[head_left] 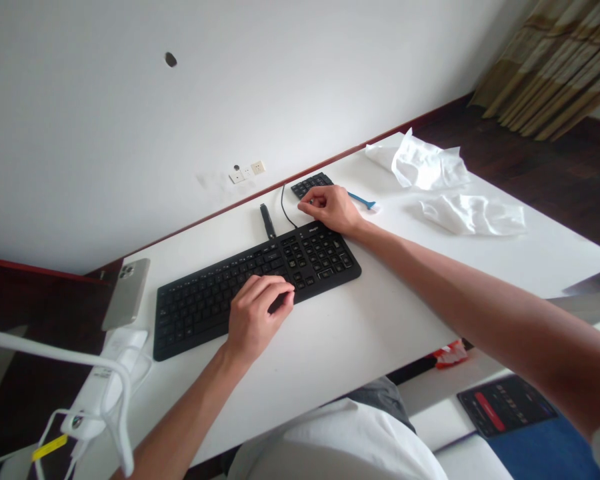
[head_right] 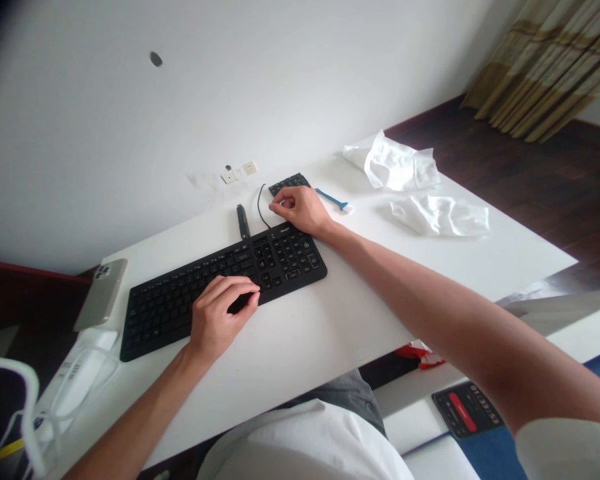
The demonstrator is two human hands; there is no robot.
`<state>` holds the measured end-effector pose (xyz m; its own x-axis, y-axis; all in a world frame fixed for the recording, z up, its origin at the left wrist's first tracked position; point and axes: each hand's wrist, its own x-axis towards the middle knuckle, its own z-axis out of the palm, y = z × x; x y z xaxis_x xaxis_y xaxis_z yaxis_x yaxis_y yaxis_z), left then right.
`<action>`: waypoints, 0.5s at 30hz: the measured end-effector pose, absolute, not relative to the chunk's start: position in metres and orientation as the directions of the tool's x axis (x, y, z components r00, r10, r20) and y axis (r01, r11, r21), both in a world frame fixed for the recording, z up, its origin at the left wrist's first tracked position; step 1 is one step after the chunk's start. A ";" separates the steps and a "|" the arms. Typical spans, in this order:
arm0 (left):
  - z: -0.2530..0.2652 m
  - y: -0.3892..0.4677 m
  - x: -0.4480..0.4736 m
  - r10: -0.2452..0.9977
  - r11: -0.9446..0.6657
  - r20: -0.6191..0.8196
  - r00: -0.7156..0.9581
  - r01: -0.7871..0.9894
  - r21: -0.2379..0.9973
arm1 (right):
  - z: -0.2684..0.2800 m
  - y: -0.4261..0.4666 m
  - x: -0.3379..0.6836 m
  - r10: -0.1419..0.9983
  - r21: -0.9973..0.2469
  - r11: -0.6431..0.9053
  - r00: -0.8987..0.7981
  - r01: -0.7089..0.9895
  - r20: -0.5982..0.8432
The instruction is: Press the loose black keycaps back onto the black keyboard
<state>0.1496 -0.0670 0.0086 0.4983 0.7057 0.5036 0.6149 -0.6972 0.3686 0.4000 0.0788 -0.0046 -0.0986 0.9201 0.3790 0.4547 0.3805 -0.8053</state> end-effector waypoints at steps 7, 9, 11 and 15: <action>0.009 -0.066 0.148 0.664 -0.731 0.521 0.537 0.611 0.303 | -0.004 0.078 0.400 0.921 -0.810 0.380 -0.106 0.448 0.374; 0.010 -0.067 0.146 0.647 -0.742 0.511 0.566 0.622 0.249 | -0.004 0.078 0.400 0.921 -0.809 0.382 -0.111 0.446 0.374; 0.011 -0.068 0.145 0.632 -0.749 0.494 0.597 0.634 0.193 | -0.003 0.078 0.400 0.920 -0.808 0.384 -0.110 0.447 0.377; 0.014 -0.073 0.143 0.625 -0.753 0.472 0.621 0.639 0.157 | -0.003 0.077 0.400 0.922 -0.806 0.377 -0.105 0.456 0.372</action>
